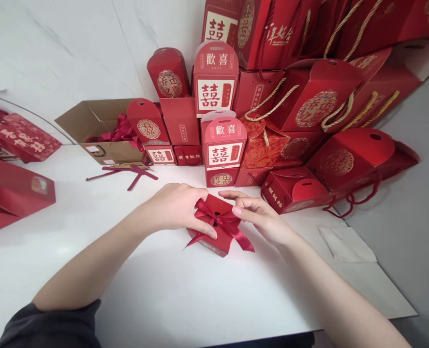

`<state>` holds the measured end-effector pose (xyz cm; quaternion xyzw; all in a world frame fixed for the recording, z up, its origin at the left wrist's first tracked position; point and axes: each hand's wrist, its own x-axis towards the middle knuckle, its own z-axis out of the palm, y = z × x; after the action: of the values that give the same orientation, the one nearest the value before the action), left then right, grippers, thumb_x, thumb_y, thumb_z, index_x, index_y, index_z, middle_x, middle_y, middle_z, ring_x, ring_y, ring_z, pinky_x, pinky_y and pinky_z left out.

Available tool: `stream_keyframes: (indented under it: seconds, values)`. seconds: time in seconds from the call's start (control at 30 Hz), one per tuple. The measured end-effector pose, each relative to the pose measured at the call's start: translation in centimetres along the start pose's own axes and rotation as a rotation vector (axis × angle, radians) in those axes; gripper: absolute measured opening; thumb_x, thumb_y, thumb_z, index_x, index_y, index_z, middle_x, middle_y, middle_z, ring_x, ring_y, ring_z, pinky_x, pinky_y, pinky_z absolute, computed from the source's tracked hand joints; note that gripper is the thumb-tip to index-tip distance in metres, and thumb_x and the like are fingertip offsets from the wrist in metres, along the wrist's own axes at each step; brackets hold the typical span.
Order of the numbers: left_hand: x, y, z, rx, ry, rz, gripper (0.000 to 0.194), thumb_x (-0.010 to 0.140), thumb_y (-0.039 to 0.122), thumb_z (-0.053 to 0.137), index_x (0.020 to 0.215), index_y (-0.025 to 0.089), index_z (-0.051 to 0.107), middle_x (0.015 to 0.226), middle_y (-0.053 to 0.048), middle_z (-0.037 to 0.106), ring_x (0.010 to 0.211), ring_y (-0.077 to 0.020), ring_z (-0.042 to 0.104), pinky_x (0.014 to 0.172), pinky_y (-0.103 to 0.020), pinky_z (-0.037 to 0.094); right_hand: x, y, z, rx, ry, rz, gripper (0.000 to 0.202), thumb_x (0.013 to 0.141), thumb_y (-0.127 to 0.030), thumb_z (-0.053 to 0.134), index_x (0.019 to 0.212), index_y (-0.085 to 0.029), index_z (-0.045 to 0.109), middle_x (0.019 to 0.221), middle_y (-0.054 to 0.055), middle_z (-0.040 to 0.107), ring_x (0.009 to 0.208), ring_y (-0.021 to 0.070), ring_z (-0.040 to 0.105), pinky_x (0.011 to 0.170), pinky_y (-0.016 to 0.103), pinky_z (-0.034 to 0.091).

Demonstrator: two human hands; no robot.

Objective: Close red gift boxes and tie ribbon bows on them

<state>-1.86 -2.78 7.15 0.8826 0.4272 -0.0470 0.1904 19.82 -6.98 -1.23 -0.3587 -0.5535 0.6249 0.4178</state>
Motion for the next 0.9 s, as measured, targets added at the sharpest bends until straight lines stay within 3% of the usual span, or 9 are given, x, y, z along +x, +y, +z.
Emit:
stream_keyframes:
  seconds: [0.13, 0.37, 0.47, 0.6, 0.67, 0.73, 0.8, 0.9]
  values:
    - [0.2, -0.1, 0.1, 0.021, -0.014, -0.019, 0.065, 0.055, 0.084, 0.062, 0.082, 0.025, 0.06, 0.069, 0.002, 0.064, 0.062, -0.0184, 0.057, 0.054, -0.027, 0.031, 0.4, 0.7, -0.2, 0.015, -0.023, -0.068, 0.033, 0.085, -0.034, 0.067, 0.059, -0.019, 0.055, 0.138, 0.003, 0.052, 0.136, 0.0244, 0.04, 0.106, 0.039, 0.036]
    - [-0.3, 0.0, 0.5, 0.098, 0.046, -0.03, 0.068, 0.056, 0.087, 0.057, 0.076, 0.022, 0.057, 0.065, 0.001, 0.06, 0.058, -0.0179, 0.054, 0.053, -0.027, 0.028, 0.4, 0.8, -0.6, -0.162, -0.037, -0.111, 0.036, 0.088, -0.03, 0.063, 0.057, -0.018, 0.05, 0.135, 0.003, 0.054, 0.129, 0.0238, 0.046, 0.105, 0.039, 0.033]
    - [-0.5, -0.2, 0.1, 0.072, 0.051, 0.015, 0.061, 0.061, 0.081, 0.061, 0.075, 0.022, 0.056, 0.063, 0.003, 0.056, 0.057, -0.0153, 0.049, 0.052, -0.025, 0.026, 0.3, 0.8, -0.6, -0.162, -0.036, -0.109, 0.036, 0.089, -0.032, 0.063, 0.058, -0.018, 0.05, 0.134, 0.003, 0.053, 0.128, 0.023, 0.048, 0.105, 0.038, 0.034]
    - [-0.4, -1.2, -1.0, -0.107, -0.048, 0.094, 0.05, 0.069, 0.068, 0.066, 0.068, 0.02, 0.052, 0.057, 0.005, 0.041, 0.052, -0.0096, 0.036, 0.05, -0.024, 0.024, 0.2, 0.8, -0.6, -0.062, -0.015, -0.12, 0.036, 0.092, -0.038, 0.057, 0.062, -0.019, 0.058, 0.131, 0.004, 0.055, 0.129, 0.0232, 0.046, 0.1, 0.036, 0.039]
    - [-0.3, -1.6, -1.3, -0.206, -0.021, 0.097, 0.044, 0.07, 0.063, 0.068, 0.078, 0.021, 0.055, 0.059, 0.006, 0.037, 0.053, -0.0091, 0.033, 0.051, -0.023, 0.026, 0.2, 0.8, -0.6, -0.008, 0.001, -0.142, 0.036, 0.095, -0.041, 0.052, 0.067, -0.02, 0.062, 0.131, 0.004, 0.056, 0.128, 0.023, 0.048, 0.1, 0.037, 0.039]
    - [-0.2, -1.7, -1.3, -0.266, 0.093, 0.108, 0.043, 0.074, 0.058, 0.068, 0.096, 0.023, 0.058, 0.065, 0.006, 0.042, 0.058, -0.0099, 0.037, 0.055, -0.023, 0.032, 0.2, 0.8, -0.5, 0.013, 0.009, -0.16, 0.037, 0.096, -0.043, 0.049, 0.071, -0.021, 0.064, 0.131, 0.004, 0.055, 0.126, 0.0234, 0.049, 0.103, 0.038, 0.038]
    - [0.1, -1.5, -0.9, -0.278, 0.193, 0.148, 0.038, 0.079, 0.054, 0.065, 0.102, 0.024, 0.059, 0.078, 0.002, 0.05, 0.071, -0.0121, 0.048, 0.066, -0.024, 0.04, 0.3, 0.9, -0.3, 0.002, 0.022, -0.18, 0.04, 0.096, -0.045, 0.047, 0.071, -0.021, 0.065, 0.129, 0.004, 0.057, 0.128, 0.0242, 0.048, 0.105, 0.039, 0.036]
    - [0.6, -1.3, 0.0, -0.284, 0.175, 0.219, 0.033, 0.079, 0.053, 0.065, 0.097, 0.025, 0.064, 0.106, -0.003, 0.056, 0.099, -0.0183, 0.055, 0.087, -0.03, 0.044, 0.5, 1.2, 0.0, 0.009, 0.066, -0.188, 0.041, 0.097, -0.049, 0.042, 0.075, -0.022, 0.063, 0.126, 0.004, 0.059, 0.124, 0.0242, 0.051, 0.105, 0.04, 0.035]
